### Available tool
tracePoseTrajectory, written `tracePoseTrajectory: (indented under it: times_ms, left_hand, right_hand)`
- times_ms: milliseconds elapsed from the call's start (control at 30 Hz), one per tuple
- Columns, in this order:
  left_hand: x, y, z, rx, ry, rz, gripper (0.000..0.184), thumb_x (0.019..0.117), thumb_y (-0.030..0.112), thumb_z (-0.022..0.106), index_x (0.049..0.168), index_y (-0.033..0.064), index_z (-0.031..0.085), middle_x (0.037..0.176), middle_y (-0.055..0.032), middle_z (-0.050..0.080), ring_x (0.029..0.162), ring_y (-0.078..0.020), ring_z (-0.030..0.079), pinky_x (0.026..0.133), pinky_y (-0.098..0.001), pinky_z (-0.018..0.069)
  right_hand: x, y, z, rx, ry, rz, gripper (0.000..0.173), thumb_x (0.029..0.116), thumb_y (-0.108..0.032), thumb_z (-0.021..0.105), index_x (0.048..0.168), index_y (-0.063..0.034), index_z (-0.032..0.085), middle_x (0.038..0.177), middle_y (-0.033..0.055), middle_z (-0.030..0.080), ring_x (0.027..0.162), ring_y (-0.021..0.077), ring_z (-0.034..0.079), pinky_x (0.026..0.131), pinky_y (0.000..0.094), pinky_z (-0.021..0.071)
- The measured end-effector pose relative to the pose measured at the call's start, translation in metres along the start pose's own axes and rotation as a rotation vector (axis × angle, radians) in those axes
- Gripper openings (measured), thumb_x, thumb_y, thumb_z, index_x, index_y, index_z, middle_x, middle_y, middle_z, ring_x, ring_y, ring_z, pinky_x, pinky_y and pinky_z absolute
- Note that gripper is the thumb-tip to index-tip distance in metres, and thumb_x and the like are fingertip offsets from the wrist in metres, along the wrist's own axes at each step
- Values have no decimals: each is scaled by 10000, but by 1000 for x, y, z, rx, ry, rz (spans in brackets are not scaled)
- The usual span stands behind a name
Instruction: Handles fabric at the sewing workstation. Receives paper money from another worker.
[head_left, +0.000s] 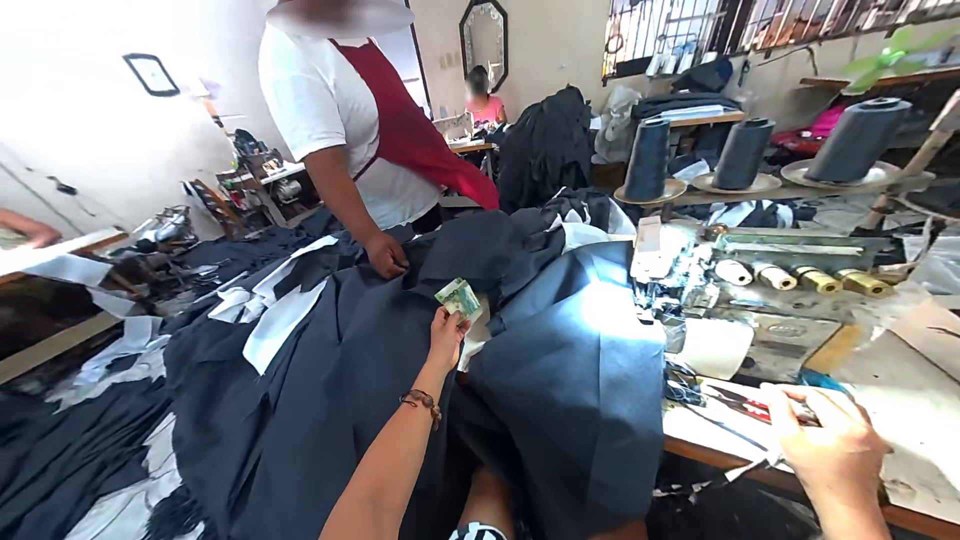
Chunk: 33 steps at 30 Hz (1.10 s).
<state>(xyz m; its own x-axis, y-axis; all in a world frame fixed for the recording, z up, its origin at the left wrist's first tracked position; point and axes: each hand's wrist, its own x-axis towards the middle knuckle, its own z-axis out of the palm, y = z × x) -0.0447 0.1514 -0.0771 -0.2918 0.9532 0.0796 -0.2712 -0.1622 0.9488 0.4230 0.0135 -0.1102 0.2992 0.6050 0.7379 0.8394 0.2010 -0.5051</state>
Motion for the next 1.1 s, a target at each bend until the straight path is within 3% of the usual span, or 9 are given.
tracePoseTrajectory:
  times_ms: [267,433,567,767,900,1100]
  left_hand:
    - [0,0,0,-8,11,-5,275,1073,29,430,1336,-49,422,1116,-139,570,871,-146,652,800,-285,577]
    - [0,0,0,-26,11,-4,267,1070,24,439,1329,-41,429,1099,-136,577,862,-146,654,794,-285,580]
    - [0,0,1,-50,12,1,318,1082,45,422,1393,-19,410,1134,-138,579,861,-150,656,789,-291,581]
    - [-3,1,2,-90,35,-6,288,1094,69,377,1369,-9,416,1071,-119,588,831,-150,654,779,-298,583]
    - [-3,3,3,-98,51,-27,342,1120,135,329,1429,-1,382,1127,-143,574,863,-173,649,779,-308,577]
    - [-3,3,3,-35,50,-22,385,1138,216,296,1409,-38,397,1127,-155,580,866,-165,651,776,-302,578]
  right_hand:
    - [0,-2,-1,19,25,21,341,1007,-145,502,1044,138,690,1065,363,662,1064,537,625,974,600,463]
    - [0,-3,-3,27,40,25,320,1007,-107,489,1040,154,670,1051,378,650,1038,534,629,954,592,472]
    - [0,0,-2,7,37,32,353,1007,-141,475,1000,160,659,1026,381,644,1016,535,627,924,593,474]
    - [-1,-4,-3,6,37,46,418,1029,-208,506,949,168,668,1025,382,646,1001,530,633,911,593,482]
    - [-1,-2,-1,10,43,42,441,1030,-239,513,929,162,666,1007,375,647,987,517,637,900,588,484]
    - [-1,-2,-3,14,34,44,437,1026,-239,519,937,162,667,1017,376,646,998,531,631,905,603,482]
